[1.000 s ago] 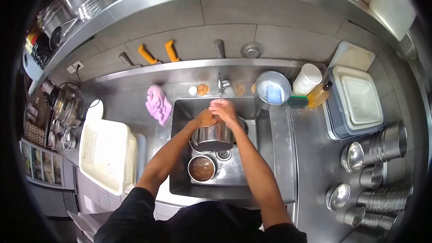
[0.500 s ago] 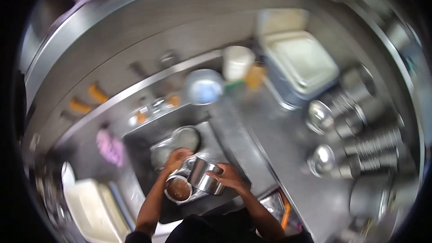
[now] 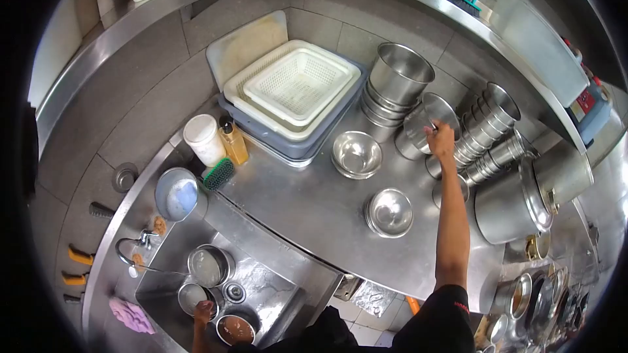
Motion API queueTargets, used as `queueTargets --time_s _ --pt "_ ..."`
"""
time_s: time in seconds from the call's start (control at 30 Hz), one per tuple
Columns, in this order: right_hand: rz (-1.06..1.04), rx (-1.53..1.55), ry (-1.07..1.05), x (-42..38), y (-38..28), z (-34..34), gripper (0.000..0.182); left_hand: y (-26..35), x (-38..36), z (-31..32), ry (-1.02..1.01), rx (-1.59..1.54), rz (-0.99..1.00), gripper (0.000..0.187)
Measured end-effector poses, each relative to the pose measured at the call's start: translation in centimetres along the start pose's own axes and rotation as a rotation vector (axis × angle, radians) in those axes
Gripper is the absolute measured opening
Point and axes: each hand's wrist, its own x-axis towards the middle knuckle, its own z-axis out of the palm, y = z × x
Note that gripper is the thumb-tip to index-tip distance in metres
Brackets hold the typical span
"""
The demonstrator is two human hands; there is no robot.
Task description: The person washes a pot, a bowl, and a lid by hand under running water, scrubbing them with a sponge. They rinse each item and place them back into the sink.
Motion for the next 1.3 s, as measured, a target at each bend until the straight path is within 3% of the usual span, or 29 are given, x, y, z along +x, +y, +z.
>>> queueTargets --time_s 0.17,0.23,0.37,0.4,0.43,0.47,0.5,0.53,0.57,0.6,0.63,0.67,0.7,0.73,0.8,0.87,0.93,1.0,1.07,1.1,1.13,1.2,1.3 --pt "-0.004 -0.2 -0.071 1.6 5.6 7.6 0.016 -1.0 0.0 -1.0 0.023 0.183 -0.017 0.023" --pt "-0.008 -0.174 -0.116 2.0 7.0 9.4 0.015 -1.5 0.5 -1.3 0.083 0.356 0.162 0.025" --pt "-0.08 -0.165 -0.158 1.8 11.3 12.3 0.017 1.3 -0.6 -1.1 0.097 0.396 0.107 0.028" --pt "0.008 -0.26 -0.463 2.8 12.8 12.6 0.022 1.5 0.1 -1.3 0.063 0.429 0.134 0.027" --pt "-0.283 -0.208 -0.208 1.7 16.2 14.3 0.021 1.2 0.0 -0.9 0.036 0.456 0.144 0.026" --pt "-0.349 -0.32 -0.249 2.2 18.8 15.5 0.019 -3.9 0.7 -1.6 0.074 0.439 0.083 0.026" --pt "-0.218 -0.395 -0.274 2.1 18.6 15.4 0.015 -5.4 3.3 -0.5 0.032 0.831 0.604 0.036" --pt "-0.246 -0.503 -0.361 3.0 23.1 17.8 0.017 -0.5 1.2 0.2 0.029 0.738 0.32 0.04" --pt "-0.502 -0.556 -0.442 3.6 25.5 17.9 0.019 -1.5 2.2 1.2 0.154 0.808 0.418 0.044" --pt "-0.307 -0.45 -0.409 3.8 24.1 17.3 0.025 -0.8 3.3 2.3 0.239 0.66 0.369 0.055" --pt "-0.298 -0.399 -0.459 4.1 21.2 15.4 0.037 3.3 4.0 1.9 0.023 0.619 0.036 0.066" --pt "-0.146 -0.562 -0.497 4.2 18.2 14.1 0.048 4.9 4.3 2.8 0.143 0.528 0.096 0.077" --pt "-0.008 -0.528 -0.372 4.0 14.8 12.8 0.054 9.7 3.8 2.9 0.131 0.667 0.059 0.083" --pt "-0.06 -0.496 -0.322 3.6 12.3 11.2 0.055 12.8 4.2 2.8 0.035 0.586 -0.062 0.094" --pt "-0.188 -0.098 -0.159 2.7 9.1 9.3 0.049 13.6 6.2 4.0 -0.036 0.562 -0.106 0.103" --pt "-0.3 0.03 -0.139 -1.0 1.6 5.9 0.04 13.1 8.1 5.5 -0.089 0.553 -0.144 0.107" --pt "-0.218 0.227 -0.351 -6.0 -7.4 2.3 0.032 12.2 9.3 6.8 -0.169 0.515 -0.19 0.112" --pt "-0.451 0.25 -0.238 -11.7 -12.8 1.7 0.022 11.0 10.0 8.5 -0.223 0.496 -0.224 0.116" --pt "-0.311 0.416 -0.522 -15.8 -18.2 0.1 0.016 8.1 10.9 10.7 -0.185 0.524 -0.182 0.075" --pt "-0.451 0.461 -0.499 -17.7 -20.5 0.5 0.013 5.9 12.1 11.7 -0.188 0.532 -0.167 0.058" --pt "-0.45 0.207 -0.525 -19.3 -26.2 -2.3 0.016 6.2 12.0 11.5 -0.189 0.523 -0.171 0.058" --pt "-0.331 0.47 -0.671 -22.9 -26.2 1.2 0.013 7.6 11.2 10.1 -0.209 0.546 -0.088 0.037" --pt "-0.455 0.498 -0.653 -25.7 -31.6 2.6 0.014 7.1 11.5 9.4 -0.189 0.494 0.048 0.034"
